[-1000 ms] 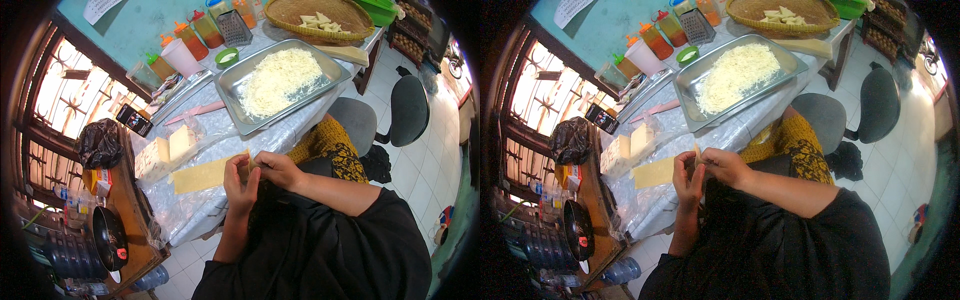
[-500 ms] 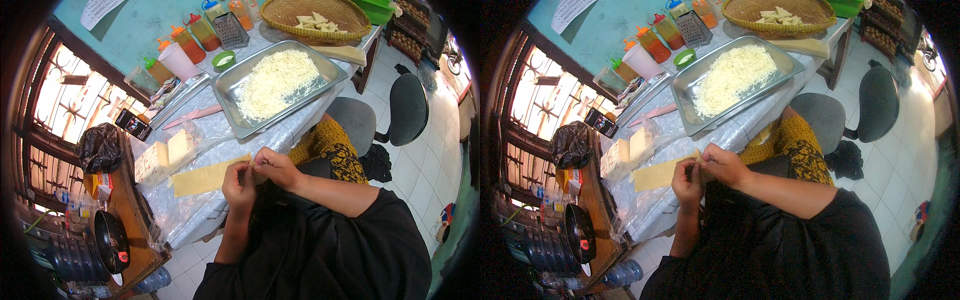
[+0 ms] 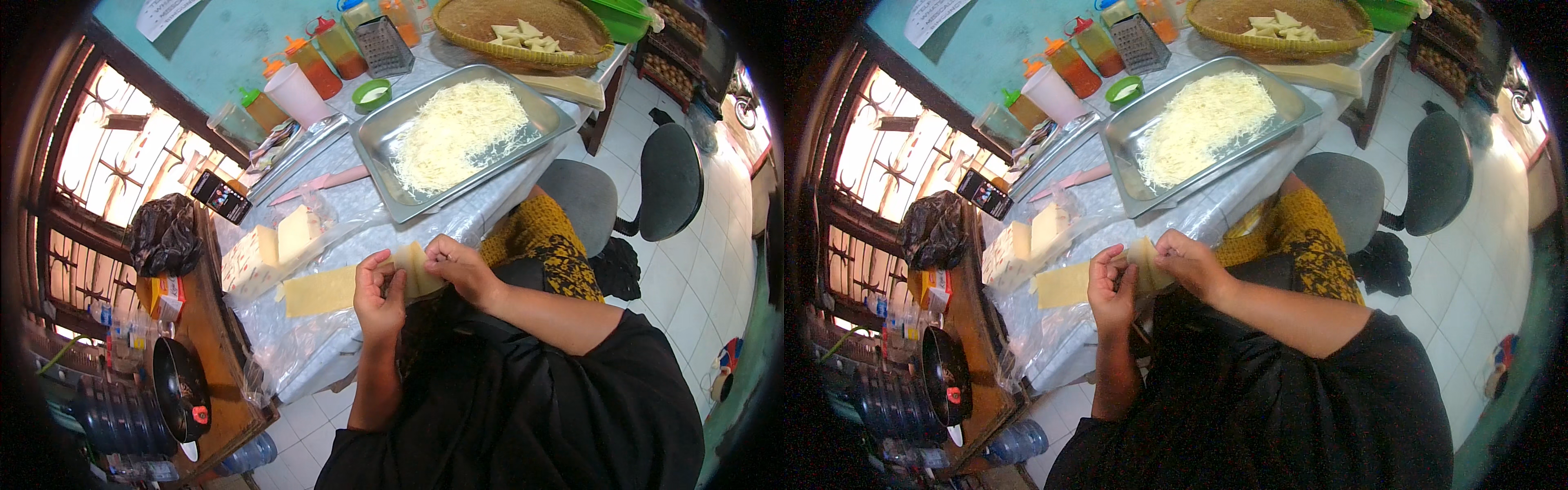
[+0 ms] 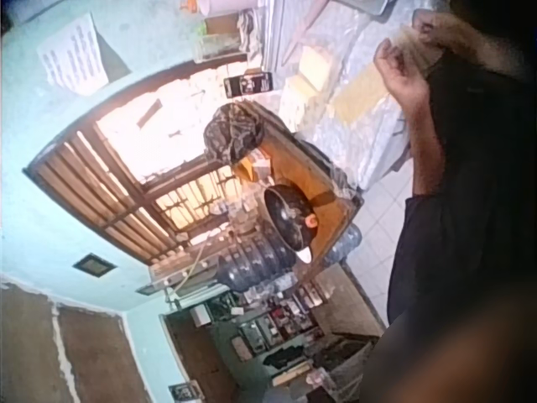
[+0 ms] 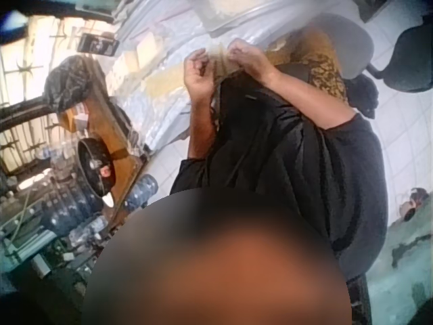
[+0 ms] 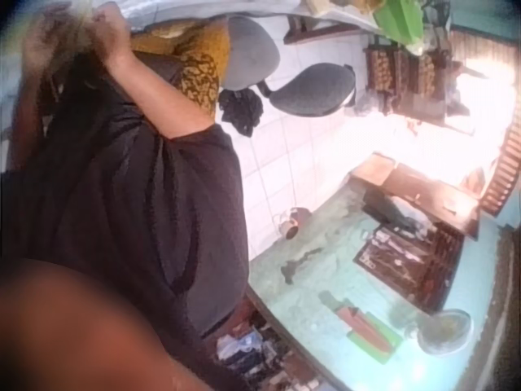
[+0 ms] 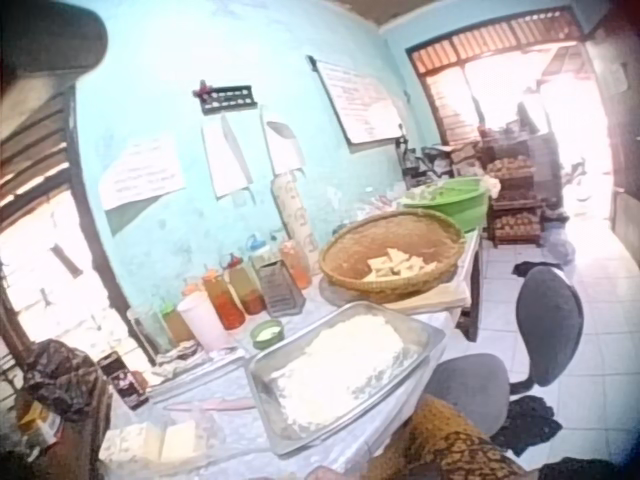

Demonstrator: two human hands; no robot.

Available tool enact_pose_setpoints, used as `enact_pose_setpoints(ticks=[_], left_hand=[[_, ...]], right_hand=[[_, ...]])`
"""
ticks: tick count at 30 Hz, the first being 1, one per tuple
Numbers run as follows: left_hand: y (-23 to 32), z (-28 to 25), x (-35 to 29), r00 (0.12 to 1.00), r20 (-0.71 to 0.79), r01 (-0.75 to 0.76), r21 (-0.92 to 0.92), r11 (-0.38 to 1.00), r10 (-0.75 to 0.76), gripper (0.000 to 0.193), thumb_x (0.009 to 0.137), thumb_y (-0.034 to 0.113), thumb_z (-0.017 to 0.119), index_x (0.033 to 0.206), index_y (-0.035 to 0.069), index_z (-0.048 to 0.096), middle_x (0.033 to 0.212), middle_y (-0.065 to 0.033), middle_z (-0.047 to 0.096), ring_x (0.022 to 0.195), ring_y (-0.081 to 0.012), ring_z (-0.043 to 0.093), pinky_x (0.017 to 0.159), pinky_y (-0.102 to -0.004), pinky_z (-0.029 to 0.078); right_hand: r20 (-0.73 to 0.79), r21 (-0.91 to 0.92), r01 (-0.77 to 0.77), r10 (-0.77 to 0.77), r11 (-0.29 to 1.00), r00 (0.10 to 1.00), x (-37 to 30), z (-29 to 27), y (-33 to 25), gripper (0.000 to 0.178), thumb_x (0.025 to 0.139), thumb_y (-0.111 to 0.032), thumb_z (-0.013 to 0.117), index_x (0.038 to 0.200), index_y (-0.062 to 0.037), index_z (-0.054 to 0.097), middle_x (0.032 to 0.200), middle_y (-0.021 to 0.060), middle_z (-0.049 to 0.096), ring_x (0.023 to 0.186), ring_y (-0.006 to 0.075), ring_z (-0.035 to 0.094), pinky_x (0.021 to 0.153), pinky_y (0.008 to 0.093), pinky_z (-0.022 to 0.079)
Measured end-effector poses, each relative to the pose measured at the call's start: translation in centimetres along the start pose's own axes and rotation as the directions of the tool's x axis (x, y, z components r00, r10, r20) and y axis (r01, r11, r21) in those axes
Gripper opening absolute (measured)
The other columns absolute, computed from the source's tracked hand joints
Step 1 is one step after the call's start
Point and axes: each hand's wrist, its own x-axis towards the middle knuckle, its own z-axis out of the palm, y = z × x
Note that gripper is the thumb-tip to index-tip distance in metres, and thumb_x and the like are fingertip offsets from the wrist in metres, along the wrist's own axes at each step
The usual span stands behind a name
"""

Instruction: The person folds thin sheets of dough into triangular pockets and fills them with shredded cheese from a metal tray. The person then seals the edges and places the finished items into a woven basket on the table.

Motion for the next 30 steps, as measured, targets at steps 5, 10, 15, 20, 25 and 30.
enact_pose_setpoints(ticks=[5, 10, 15, 20, 25, 30], left_hand=[[0.8, -2.1, 0.9, 0.983, -0.127, 0.107, -0.179, 0.978, -0.131, 0.032, 0.084, 0.0, 0.057, 0.115, 0.001, 0.047, 0.083, -0.0046, 0.06, 0.075, -0.0094, 0.055, 0.07, -0.0209, 0.043], [2.3, -9.3, 1.6, 0.923, -0.355, -0.114, -0.626, 0.771, -0.152, 0.035, 0.089, -0.004, 0.046, 0.123, 0.002, 0.041, 0.106, -0.0153, 0.058, 0.083, -0.0182, 0.06, 0.067, -0.023, 0.05], [2.7, -20.1, 3.5, 0.836, -0.493, -0.28, -0.76, 0.587, -0.241, 0.036, 0.093, 0.005, 0.039, 0.129, 0.002, 0.041, 0.121, -0.0197, 0.052, 0.096, -0.0233, 0.058, 0.07, -0.0275, 0.05], [4.2, -26.0, 5.5, 0.645, -0.745, -0.383, -0.508, 0.772, -0.17, 0.032, 0.093, 0.005, 0.039, 0.124, 0.0, 0.045, 0.124, -0.0168, 0.051, 0.107, -0.0272, 0.053, 0.095, -0.043, 0.044], [8.4, -27.8, 9.5, 0.492, -0.87, -0.755, -0.438, 0.488, -0.02, 0.02, 0.094, 0.01, 0.04, 0.108, 0.004, 0.053, 0.108, -0.0122, 0.056, 0.101, -0.0229, 0.056, 0.091, -0.0407, 0.046], [13.0, -29.5, 13.8, 0.467, -0.882, -0.719, -0.342, 0.606, 0.056, 0.026, 0.096, 0.023, 0.039, 0.105, 0.003, 0.053, 0.105, -0.012, 0.056, 0.095, -0.0216, 0.056, 0.086, -0.0369, 0.046]], right_hand=[[-0.05, -0.03, -0.149, 0.147, 0.988, 0.988, 0.3, -1.1, -0.5, 0.011, 0.086, -0.016, 0.056, 0.085, -0.0075, 0.049, 0.07, -0.0019, 0.045, 0.063, 0.0074, 0.042, 0.054, 0.0245, 0.036], [-0.056, 0.022, -0.228, 0.229, 0.973, 0.972, 1.2, -1.8, -1.2, 0.014, 0.085, -0.019, 0.056, 0.086, -0.0063, 0.049, 0.066, 0.0037, 0.051, 0.049, 0.0127, 0.05, 0.04, 0.0248, 0.038], [-0.089, 0.119, -0.272, 0.284, 0.955, 0.955, 1.4, -1.6, -2.3, 0.013, 0.086, -0.017, 0.054, 0.084, -0.0065, 0.047, 0.059, 0.004, 0.049, 0.039, 0.0129, 0.047, 0.033, 0.0235, 0.031], [-0.119, 0.054, -0.315, 0.319, 0.948, 0.94, 1.5, -1.5, -2.9, 0.013, 0.085, -0.016, 0.052, 0.085, -0.0044, 0.045, 0.057, 0.0061, 0.049, 0.035, 0.0142, 0.045, 0.031, 0.024, 0.03], [-0.112, 0.047, -0.311, 0.314, 0.949, 0.943, 1.5, -1.7, -2.5, 0.013, 0.085, -0.016, 0.052, 0.086, -0.0046, 0.045, 0.058, 0.0067, 0.051, 0.036, 0.015, 0.048, 0.032, 0.0252, 0.034], [-0.1, 0.035, -0.327, 0.328, 0.945, 0.939, 1.2, -2.0, -2.1, 0.014, 0.085, -0.017, 0.052, 0.087, -0.0054, 0.046, 0.06, 0.0057, 0.053, 0.041, 0.0163, 0.054, 0.035, 0.0259, 0.037]])
